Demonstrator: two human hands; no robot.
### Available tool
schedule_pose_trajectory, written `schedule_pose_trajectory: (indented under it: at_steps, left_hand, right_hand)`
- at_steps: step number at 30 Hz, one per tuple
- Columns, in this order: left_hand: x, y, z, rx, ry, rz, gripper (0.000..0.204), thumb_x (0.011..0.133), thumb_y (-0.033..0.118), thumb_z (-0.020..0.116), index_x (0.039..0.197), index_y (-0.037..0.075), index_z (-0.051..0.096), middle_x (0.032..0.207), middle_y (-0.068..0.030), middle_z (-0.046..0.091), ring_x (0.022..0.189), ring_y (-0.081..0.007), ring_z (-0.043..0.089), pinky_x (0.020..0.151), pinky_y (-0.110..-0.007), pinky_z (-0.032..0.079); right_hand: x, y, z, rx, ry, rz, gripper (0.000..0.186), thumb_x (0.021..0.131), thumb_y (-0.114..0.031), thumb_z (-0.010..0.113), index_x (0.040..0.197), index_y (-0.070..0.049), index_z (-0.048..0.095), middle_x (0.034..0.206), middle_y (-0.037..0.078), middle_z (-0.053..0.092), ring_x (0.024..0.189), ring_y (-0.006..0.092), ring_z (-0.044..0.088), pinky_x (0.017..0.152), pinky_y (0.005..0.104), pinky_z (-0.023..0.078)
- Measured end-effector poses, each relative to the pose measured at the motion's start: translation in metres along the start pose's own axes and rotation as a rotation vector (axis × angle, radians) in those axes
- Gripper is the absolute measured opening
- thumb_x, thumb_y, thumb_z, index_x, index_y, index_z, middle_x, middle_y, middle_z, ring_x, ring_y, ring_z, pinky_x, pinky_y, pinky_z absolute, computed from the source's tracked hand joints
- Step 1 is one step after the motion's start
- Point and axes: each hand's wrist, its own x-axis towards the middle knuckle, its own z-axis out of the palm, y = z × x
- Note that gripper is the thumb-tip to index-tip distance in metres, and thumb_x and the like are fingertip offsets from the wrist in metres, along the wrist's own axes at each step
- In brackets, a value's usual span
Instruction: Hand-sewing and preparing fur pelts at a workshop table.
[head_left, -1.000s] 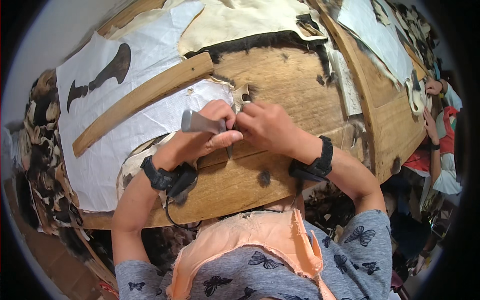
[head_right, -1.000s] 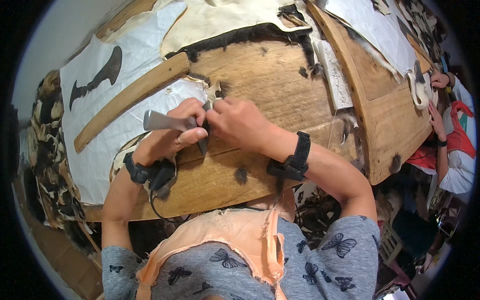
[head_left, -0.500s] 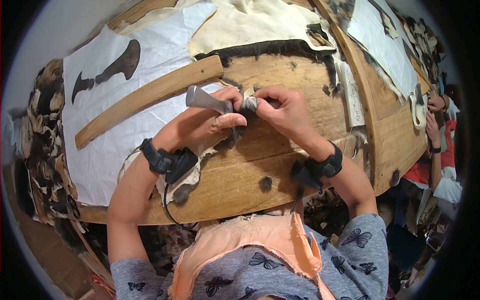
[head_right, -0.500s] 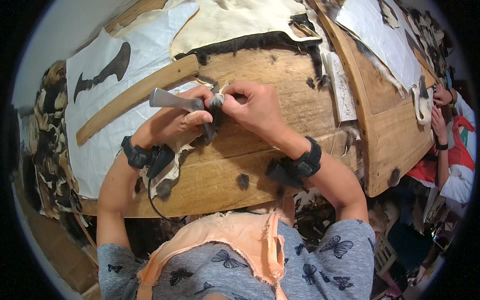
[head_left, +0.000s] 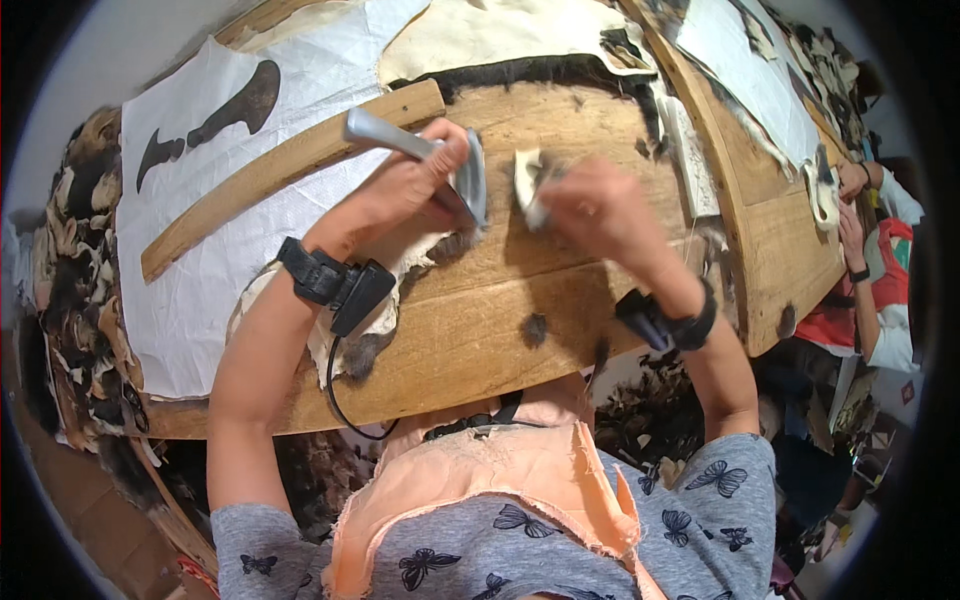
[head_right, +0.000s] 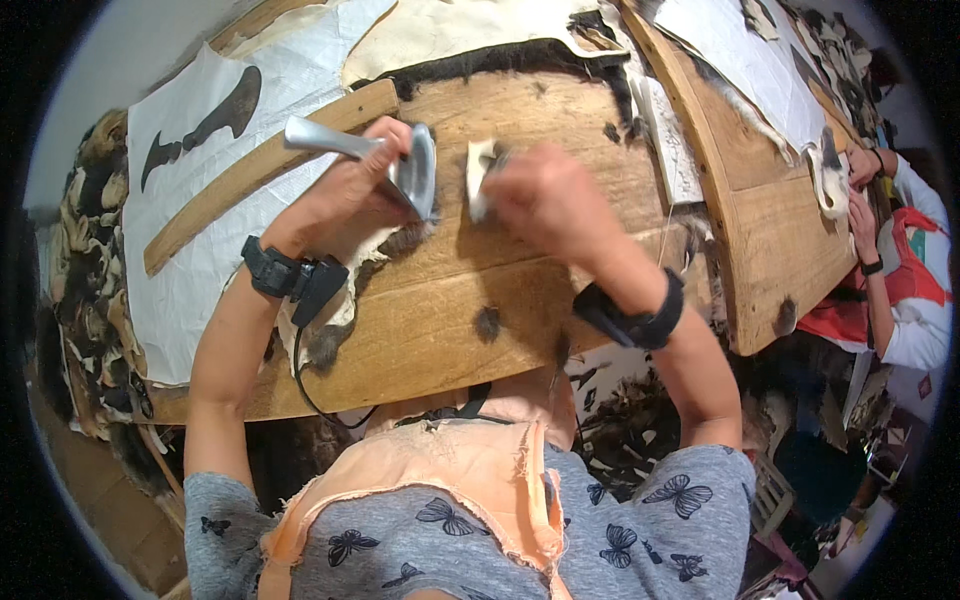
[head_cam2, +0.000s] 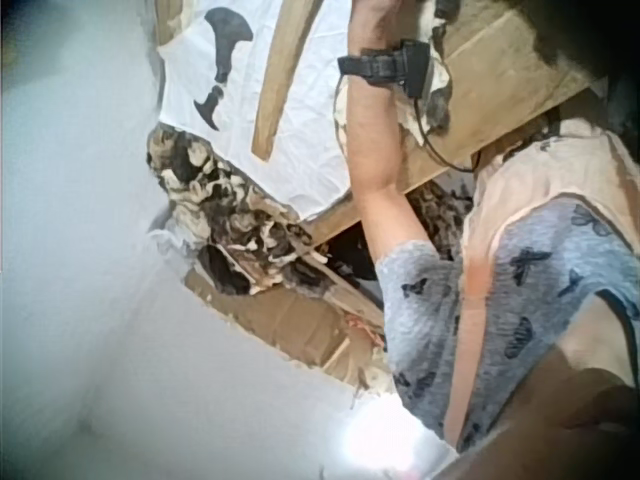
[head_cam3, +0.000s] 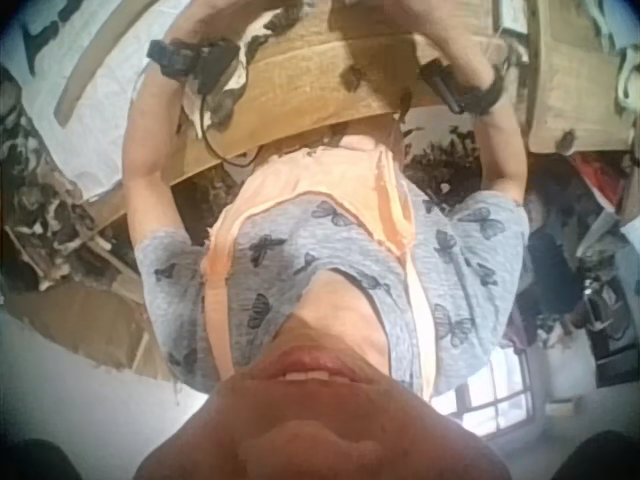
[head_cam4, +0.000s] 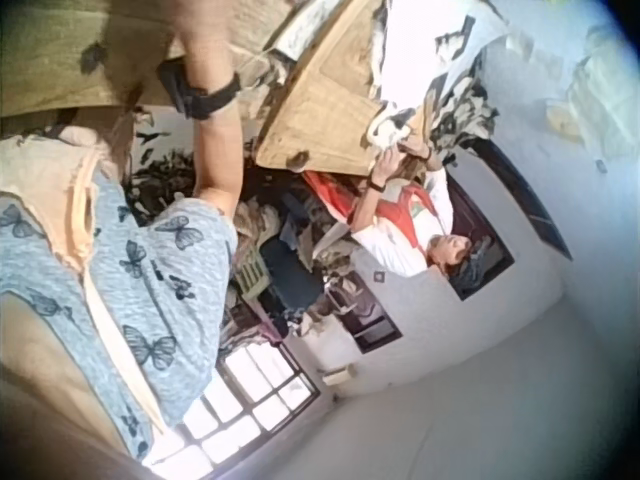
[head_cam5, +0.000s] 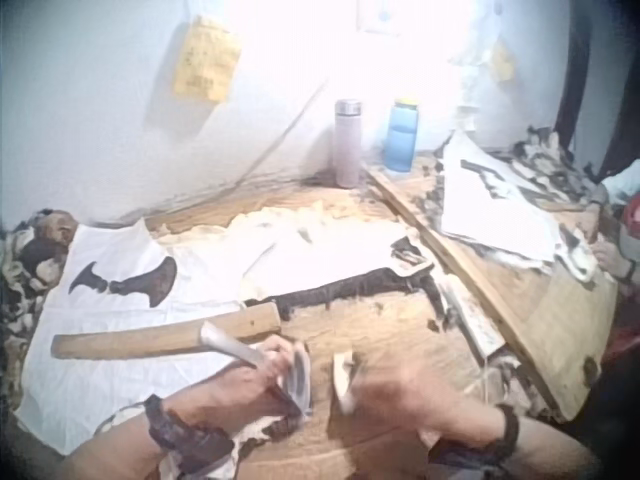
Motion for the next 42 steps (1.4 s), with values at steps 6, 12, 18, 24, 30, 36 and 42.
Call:
schedule_pose_trajectory:
  at_steps: [6, 12, 18, 24, 30, 36, 42]
  left_hand:
    - [-0.011, -0.001, -0.009, -0.063, -0.056, 0.153, 0.034, 0.089, 0.05, 0.049, 0.092, 0.016, 0.047, 0.094, 0.0049, 0.05, 0.087, -0.0082, 0.049, 0.081, -0.026, 0.043]
    - [-0.056, 0.002, 0.021, 0.563, -0.081, 0.482, 0.038, 0.095, 0.043, 0.043, 0.087, 0.007, 0.052, 0.074, -0.0027, 0.051, 0.062, -0.0138, 0.049, 0.057, -0.029, 0.045]
    - [-0.071, -0.018, 0.068, 0.699, 0.1, 0.86, 0.028, 0.073, 0.009, 0.062, 0.1, 0.005, 0.057, 0.092, -0.0175, 0.059, 0.084, -0.0342, 0.059, 0.073, -0.042, 0.05]
    - [-0.092, -0.011, 0.078, 0.606, 0.413, 0.629, 0.024, 0.077, 0.015, 0.063, 0.097, 0.004, 0.058, 0.088, -0.0148, 0.06, 0.084, -0.0315, 0.06, 0.071, -0.041, 0.05]
    - [-0.111, -0.038, 0.034, 1.105, 1.049, 0.352, 0.012, 0.078, 0.011, 0.061, 0.087, 0.006, 0.065, 0.087, -0.0087, 0.063, 0.085, -0.0235, 0.055, 0.072, -0.037, 0.044]
    - [-0.099, -0.047, 0.03, 1.238, 1.276, 0.109, 0.016, 0.075, 0.017, 0.065, 0.088, 0.009, 0.064, 0.093, -0.0017, 0.059, 0.095, -0.0205, 0.047, 0.086, -0.039, 0.03]
    - [-0.098, -0.043, 0.032, 1.276, 1.279, -0.14, 0.017, 0.077, 0.027, 0.063, 0.078, 0.011, 0.068, 0.08, -0.0025, 0.061, 0.093, -0.0217, 0.046, 0.083, -0.041, 0.027]
  right_hand:
    - [-0.052, -0.051, -0.016, 0.263, -0.445, -0.027, 0.007, 0.07, -0.012, 0.065, 0.075, -0.008, 0.067, 0.071, 0.006, 0.057, 0.07, 0.0282, 0.054, 0.066, 0.0342, 0.047]
    - [-0.067, -0.082, -0.083, 0.244, -0.732, 0.448, 0.022, 0.071, -0.023, 0.07, 0.086, -0.007, 0.069, 0.088, 0.01, 0.064, 0.085, 0.0276, 0.059, 0.074, 0.0357, 0.047]
    - [0.006, -0.104, -0.014, 0.521, 0.046, 0.043, 0.033, 0.071, -0.021, 0.071, 0.1, -0.006, 0.067, 0.101, 0.012, 0.06, 0.093, 0.0252, 0.055, 0.077, 0.0346, 0.045]
    - [0.056, -0.07, -0.016, 0.909, 0.035, 0.021, 0.018, 0.08, -0.009, 0.057, 0.094, 0.0, 0.065, 0.074, 0.005, 0.063, 0.062, 0.012, 0.06, 0.059, 0.0232, 0.049]
    - [0.152, -0.031, -0.035, 1.636, -0.064, 0.096, 0.045, 0.095, -0.038, 0.035, 0.11, 0.0, 0.054, 0.102, 0.013, 0.059, 0.1, 0.0154, 0.056, 0.086, 0.0335, 0.045]
    - [0.157, -0.034, 0.043, 1.515, -0.79, 0.378, 0.031, 0.09, -0.021, 0.038, 0.111, -0.007, 0.055, 0.102, 0.009, 0.058, 0.092, 0.0152, 0.057, 0.084, 0.0268, 0.046]
    - [0.142, -0.021, 0.069, 1.032, -0.819, 0.044, 0.028, 0.091, -0.02, 0.042, 0.103, -0.004, 0.061, 0.098, 0.007, 0.063, 0.089, 0.0173, 0.058, 0.082, 0.0298, 0.046]
